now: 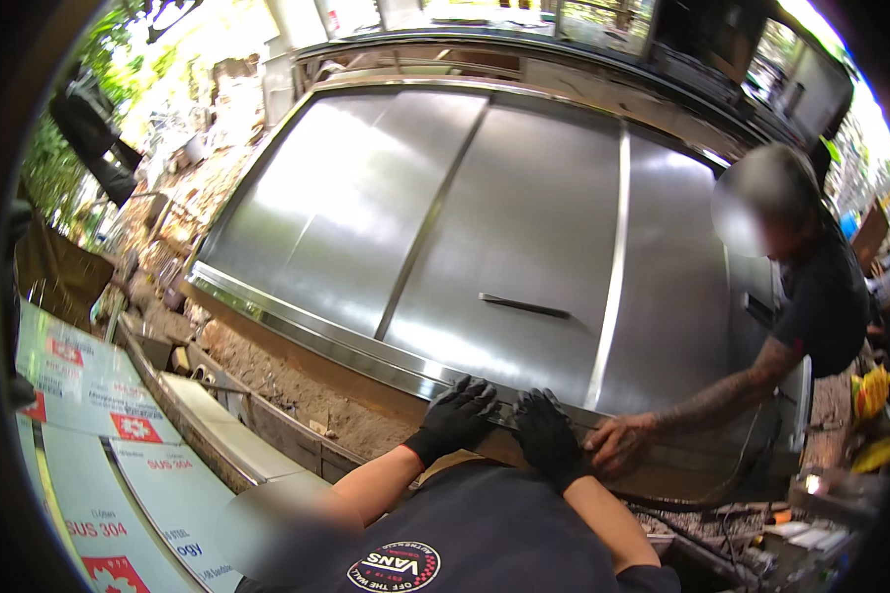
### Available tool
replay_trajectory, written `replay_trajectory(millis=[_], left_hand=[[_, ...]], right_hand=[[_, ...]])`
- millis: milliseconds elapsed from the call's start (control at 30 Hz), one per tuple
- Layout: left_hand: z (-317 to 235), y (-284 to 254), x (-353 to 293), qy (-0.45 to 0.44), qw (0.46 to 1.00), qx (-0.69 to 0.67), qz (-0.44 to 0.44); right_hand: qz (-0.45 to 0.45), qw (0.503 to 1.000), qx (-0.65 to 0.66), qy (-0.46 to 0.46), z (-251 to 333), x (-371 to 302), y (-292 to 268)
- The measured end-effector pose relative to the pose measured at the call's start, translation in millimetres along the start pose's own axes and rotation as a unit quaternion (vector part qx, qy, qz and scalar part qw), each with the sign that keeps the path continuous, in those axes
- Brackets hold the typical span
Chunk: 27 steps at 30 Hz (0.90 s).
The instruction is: The person positions a metal trim piece along the edge of a large stainless steel panel, then uses a TIG welding torch to tack weld the trim in place. They switch to an angle grinder to smooth the weld seam, then return to welding to complete the joint.
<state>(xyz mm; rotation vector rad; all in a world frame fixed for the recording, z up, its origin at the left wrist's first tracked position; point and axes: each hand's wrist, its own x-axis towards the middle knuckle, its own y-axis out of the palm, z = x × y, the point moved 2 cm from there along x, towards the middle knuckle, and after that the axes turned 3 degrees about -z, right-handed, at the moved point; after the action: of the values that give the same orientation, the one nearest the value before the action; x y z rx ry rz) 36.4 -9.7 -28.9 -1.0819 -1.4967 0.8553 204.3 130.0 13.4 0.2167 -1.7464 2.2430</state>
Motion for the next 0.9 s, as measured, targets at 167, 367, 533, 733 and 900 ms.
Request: replay_trajectory(millis=[167, 367, 533, 733, 900], left_hand=[[-11, -13, 16, 0.021, 0.999, -0.025, -0.007], [-17, 1, 39, 0.039, 0.996, -0.054, 0.055], [-22, -1, 35, 0.013, 0.998, 0.002, 0.063], [-42, -16, 32, -0.016, 0.999, 0.011, 0.034], [-48, -8, 27, -0.026, 0.998, 0.054, -0.002]], right_hand=[[-0.014, 0.998, 0.060, 0.010, -6, -6, 2], [-0.072, 0.992, 0.103, 0.011, -9, -7, 1], [-0.064, 0.988, 0.143, 0.014, -15, -4, 1], [-0.037, 0.991, 0.127, 0.021, -12, -3, -2], [-0.016, 0.993, 0.115, 0.023, -9, -6, -2]])
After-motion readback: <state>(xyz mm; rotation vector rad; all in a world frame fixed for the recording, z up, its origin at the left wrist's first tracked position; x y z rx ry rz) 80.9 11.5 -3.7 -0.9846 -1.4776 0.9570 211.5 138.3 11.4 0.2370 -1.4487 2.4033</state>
